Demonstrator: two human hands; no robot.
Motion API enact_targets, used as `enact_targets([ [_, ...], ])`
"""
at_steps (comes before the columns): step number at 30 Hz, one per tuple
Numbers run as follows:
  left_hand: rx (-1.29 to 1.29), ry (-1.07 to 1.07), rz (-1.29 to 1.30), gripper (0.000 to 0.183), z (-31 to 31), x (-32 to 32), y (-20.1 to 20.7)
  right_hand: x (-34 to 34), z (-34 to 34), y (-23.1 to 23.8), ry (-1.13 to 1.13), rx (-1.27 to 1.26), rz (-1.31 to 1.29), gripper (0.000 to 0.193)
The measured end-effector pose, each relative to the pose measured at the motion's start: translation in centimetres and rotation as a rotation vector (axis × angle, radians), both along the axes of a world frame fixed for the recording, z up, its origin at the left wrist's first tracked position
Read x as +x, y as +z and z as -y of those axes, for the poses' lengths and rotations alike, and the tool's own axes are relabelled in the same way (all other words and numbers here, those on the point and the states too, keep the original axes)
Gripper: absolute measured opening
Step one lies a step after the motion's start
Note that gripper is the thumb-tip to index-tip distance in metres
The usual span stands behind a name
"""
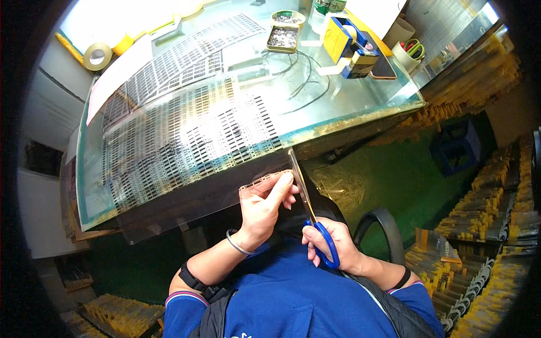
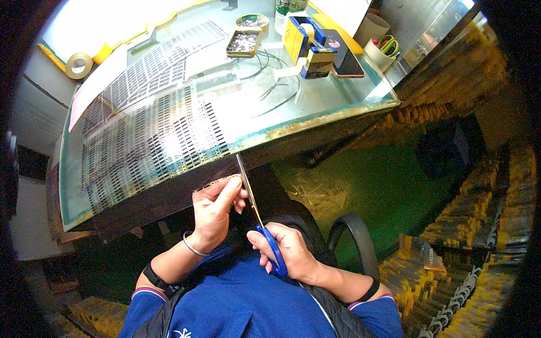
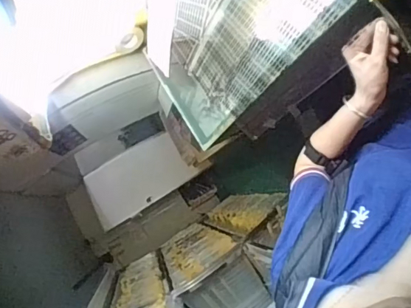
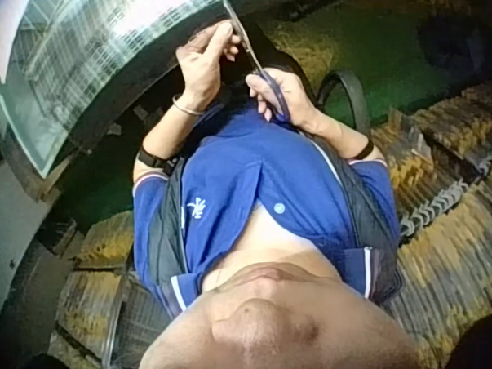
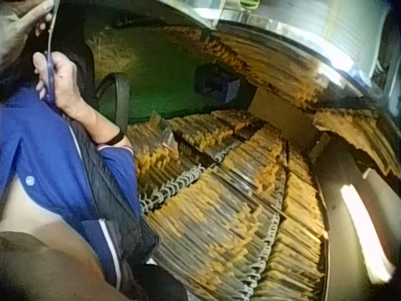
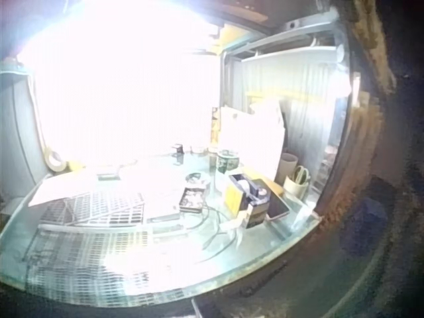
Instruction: Cutting and arranging metal mesh strips on a light box workbench.
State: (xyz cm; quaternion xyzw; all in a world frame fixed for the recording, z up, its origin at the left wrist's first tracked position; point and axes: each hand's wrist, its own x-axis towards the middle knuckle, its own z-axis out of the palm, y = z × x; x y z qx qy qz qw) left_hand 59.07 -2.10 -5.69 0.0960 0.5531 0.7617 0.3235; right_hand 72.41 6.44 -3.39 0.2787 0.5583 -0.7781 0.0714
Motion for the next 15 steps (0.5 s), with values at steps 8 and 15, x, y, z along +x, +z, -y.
enact_targets([
  [8, -0.026, -0.033, 0.015, 0.018, 0.26, 0.2, -0.24, -0.19, -0.18, 0.08, -0.002, 0.025, 0.002, 0.032],
  [15, 0.003, -0.055, 0.041, 0.019, 0.69, 0.44, -0.43, -0.07, -0.65, -0.01, 0.018, 0.054, -0.001, 0.031],
])
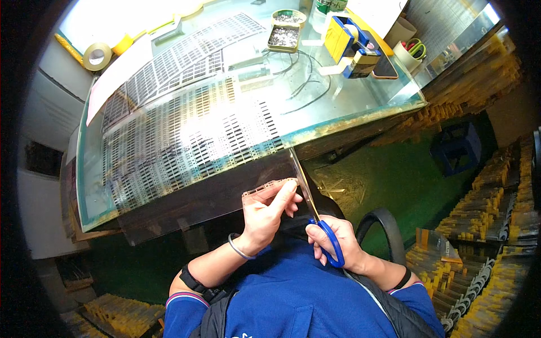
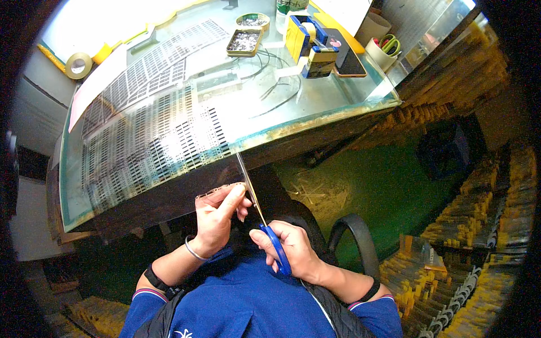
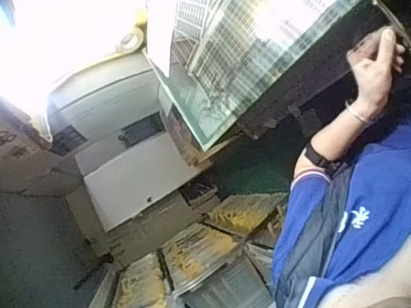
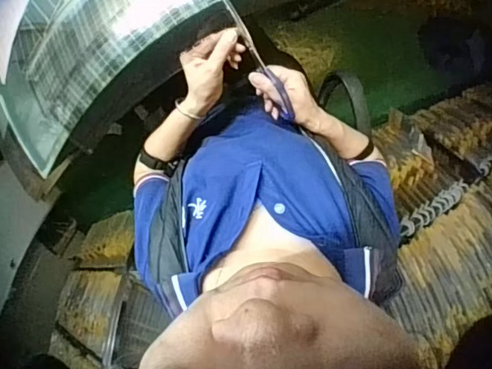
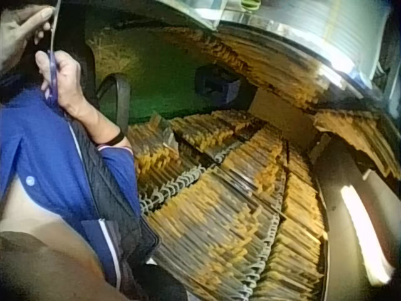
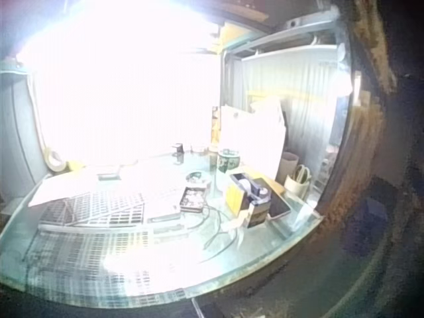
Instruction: Cutting and arranging metal mesh strips on a light box workbench.
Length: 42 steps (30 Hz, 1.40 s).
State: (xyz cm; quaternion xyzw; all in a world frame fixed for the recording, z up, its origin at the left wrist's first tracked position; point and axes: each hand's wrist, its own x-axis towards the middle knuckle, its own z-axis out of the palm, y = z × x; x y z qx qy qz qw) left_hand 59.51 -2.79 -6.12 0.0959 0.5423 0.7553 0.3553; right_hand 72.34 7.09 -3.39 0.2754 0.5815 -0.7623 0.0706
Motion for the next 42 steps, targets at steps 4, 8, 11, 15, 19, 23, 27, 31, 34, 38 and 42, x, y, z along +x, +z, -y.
enact_targets([
  [4, -0.022, -0.001, -0.025, 0.018, 0.1, 0.2, 0.1, 0.1, 0.0, 0.1, 0.016, 0.03, 0.003, 0.031],
  [8, -0.073, -0.028, -0.077, 0.018, 0.5, 0.8, 0.2, -0.1, 0.2, -0.3, -0.029, -0.032, -0.016, 0.031],
  [11, -0.068, -0.025, -0.068, 0.018, 0.5, 1.1, 0.1, 0.0, 0.0, -0.3, -0.007, 0.021, -0.014, 0.031],
  [15, -0.046, -0.034, -0.08, 0.017, 0.8, 1.2, -0.1, 0.1, -0.2, 0.0, 0.017, 0.089, 0.005, 0.032],
  [19, -0.079, -0.062, -0.109, 0.017, 1.1, 1.6, -0.1, -0.1, -0.4, 0.1, 0.001, -0.003, 0.011, 0.029],
  [23, -0.081, -0.095, -0.074, 0.018, 1.5, 2.0, -0.3, 0.0, -0.3, -0.1, -0.022, -0.016, -0.008, 0.032],
  [27, -0.107, -0.076, -0.126, 0.017, 1.5, 2.2, -0.2, -0.1, -0.4, 0.4, 0.01, 0.051, 0.023, 0.033],
  [31, -0.091, -0.074, -0.143, 0.017, 1.6, 2.3, -0.2, -0.1, -0.4, 0.5, -0.007, 0.016, 0.034, 0.033],
  [34, -0.125, -0.13, -0.113, 0.018, 2.0, 2.6, -0.3, -0.1, -0.4, 0.4, -0.029, -0.036, 0.028, 0.032],
  [38, -0.113, -0.147, -0.111, 0.02, 2.2, 2.8, -0.5, -0.2, -0.4, 0.2, -0.029, -0.036, 0.003, 0.032],
  [42, -0.15, -0.154, -0.115, 0.019, 2.2, 2.9, -0.3, -0.3, -0.3, 1.0, -0.028, 0.017, 0.036, 0.032],
])
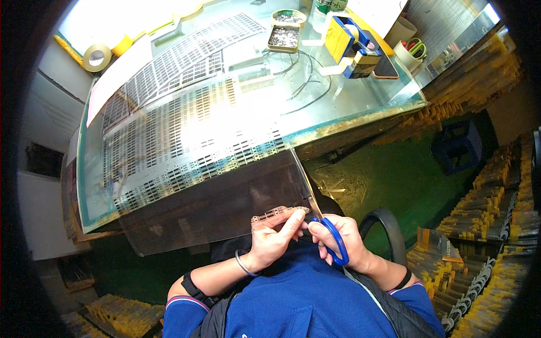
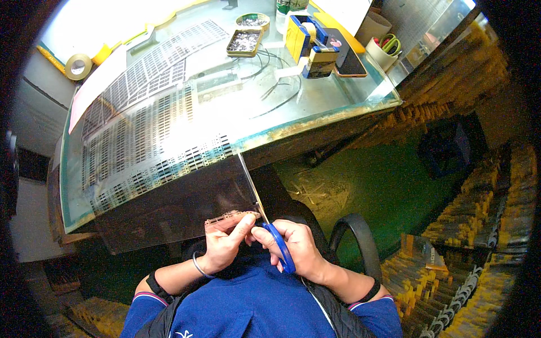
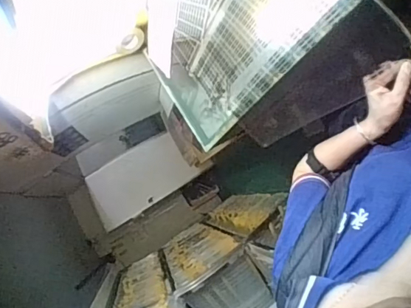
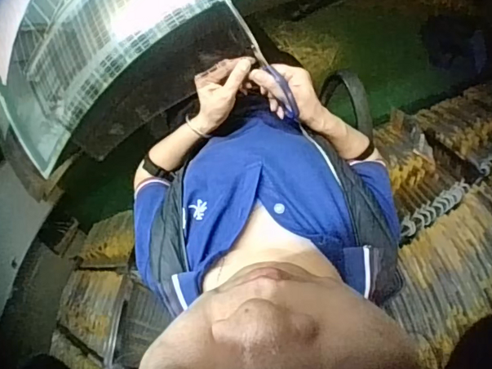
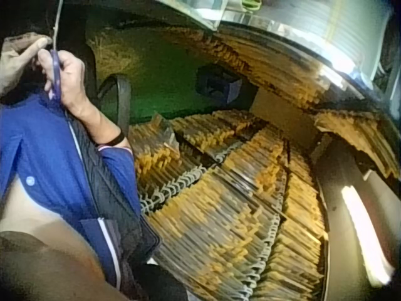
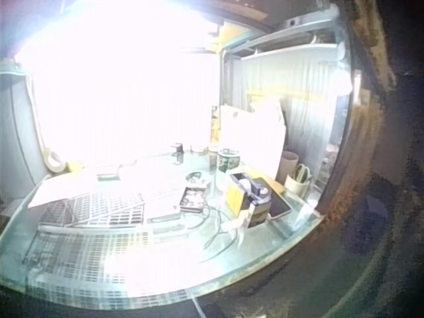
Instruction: Cutting and arranging metal mesh strips on a light box workbench.
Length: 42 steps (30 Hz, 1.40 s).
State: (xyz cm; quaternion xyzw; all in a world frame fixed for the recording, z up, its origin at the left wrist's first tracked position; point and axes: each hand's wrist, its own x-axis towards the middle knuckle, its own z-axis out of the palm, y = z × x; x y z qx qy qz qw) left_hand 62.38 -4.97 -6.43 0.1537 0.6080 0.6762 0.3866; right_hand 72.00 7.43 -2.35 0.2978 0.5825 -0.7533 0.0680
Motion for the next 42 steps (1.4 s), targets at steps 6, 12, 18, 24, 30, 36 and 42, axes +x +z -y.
enact_targets([
  [6, 0.03, 0.007, 0.04, 0.018, 0.2, 0.8, -0.7, -0.1, -0.3, -0.1, -0.01, -0.058, -0.002, 0.032],
  [12, 0.035, -0.019, 0.035, 0.018, 0.2, 0.8, -0.6, -0.4, -0.3, 0.6, -0.023, -0.076, -0.015, 0.032],
  [18, 0.056, -0.04, 0.046, 0.017, 0.3, 0.6, -0.5, -0.3, -0.2, 0.4, -0.019, -0.036, -0.016, 0.032],
  [24, 0.065, -0.027, 0.013, 0.017, 0.2, 0.2, 0.0, -0.3, -0.3, 0.3, -0.04, 0.042, -0.025, 0.03],
  [30, 0.065, 0.095, 0.133, 0.024, -0.8, -3.9, 1.7, 1.2, -2.2, -1.2, 0.122, 0.001, 0.006, 0.029],
  [36, 0.165, 0.228, 0.323, 0.034, -0.5, -4.6, 1.5, 1.7, -3.6, -2.0, 0.336, -0.098, 0.099, 0.028],
  [42, 0.123, 0.259, 0.347, 0.021, -0.9, -5.0, 3.1, 1.2, -4.2, -1.8, 0.31, -0.221, -0.024, 0.025],
])
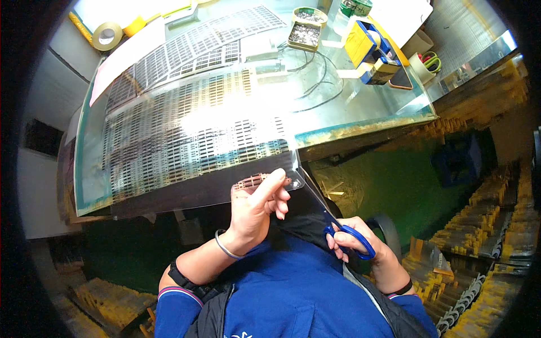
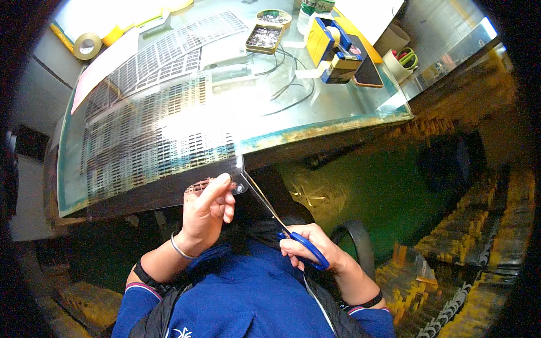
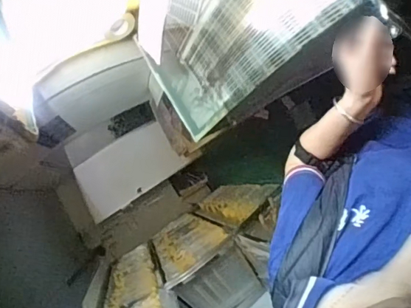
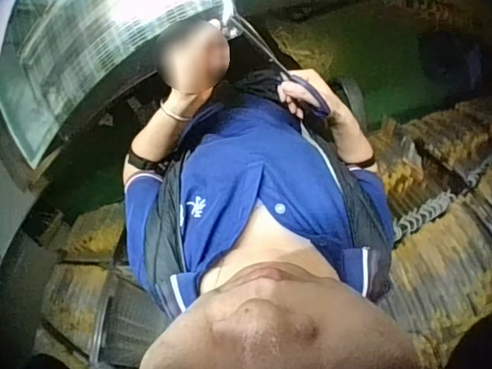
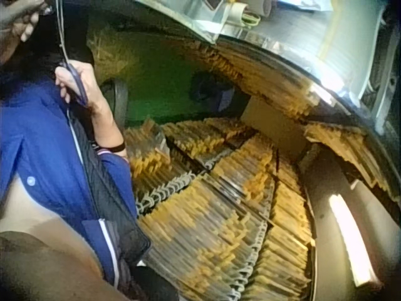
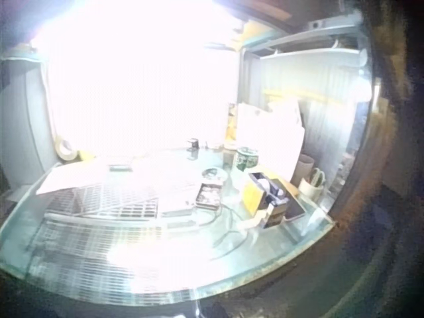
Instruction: Cutting and arranging metal mesh strips on a light box workbench.
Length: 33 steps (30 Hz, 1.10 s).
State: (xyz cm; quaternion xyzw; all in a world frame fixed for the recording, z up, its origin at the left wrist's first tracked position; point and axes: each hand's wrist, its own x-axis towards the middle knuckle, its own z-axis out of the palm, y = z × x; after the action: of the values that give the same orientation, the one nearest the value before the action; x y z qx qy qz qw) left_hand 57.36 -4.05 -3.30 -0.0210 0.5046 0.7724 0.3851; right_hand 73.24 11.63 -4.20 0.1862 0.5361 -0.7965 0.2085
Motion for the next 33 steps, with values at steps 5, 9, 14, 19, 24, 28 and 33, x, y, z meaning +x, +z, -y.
enact_targets([
  [5, -0.009, -0.007, 0.018, 0.018, 0.0, 0.2, 0.4, -0.6, -0.1, 0.2, 0.022, -0.02, 0.006, 0.024],
  [9, 0.001, -0.004, 0.01, 0.017, -0.1, 0.2, 0.1, -0.8, -0.2, 0.0, 0.026, -0.085, -0.001, 0.025],
  [14, -0.024, -0.031, -0.006, 0.016, -0.3, 0.4, 0.1, -0.5, 0.3, -0.3, -0.017, -0.207, -0.028, 0.028],
  [19, -0.019, -0.046, 0.007, 0.014, -0.6, 0.5, 0.3, -0.8, 1.6, 1.5, -0.069, -0.023, 0.093, 0.029],
  [24, -0.022, -0.052, 0.017, 0.013, -0.9, 0.5, 0.3, -0.8, 2.9, 1.8, -0.118, 0.199, 0.102, 0.028],
  [28, -0.016, -0.042, 0.027, 0.013, -1.0, 0.7, 0.3, -0.8, 3.6, 1.8, -0.143, 0.327, 0.023, 0.029],
  [33, -0.024, -0.036, 0.036, 0.013, -0.9, 0.8, 0.2, -0.8, 3.9, 1.6, -0.133, 0.419, 0.007, 0.029],
])
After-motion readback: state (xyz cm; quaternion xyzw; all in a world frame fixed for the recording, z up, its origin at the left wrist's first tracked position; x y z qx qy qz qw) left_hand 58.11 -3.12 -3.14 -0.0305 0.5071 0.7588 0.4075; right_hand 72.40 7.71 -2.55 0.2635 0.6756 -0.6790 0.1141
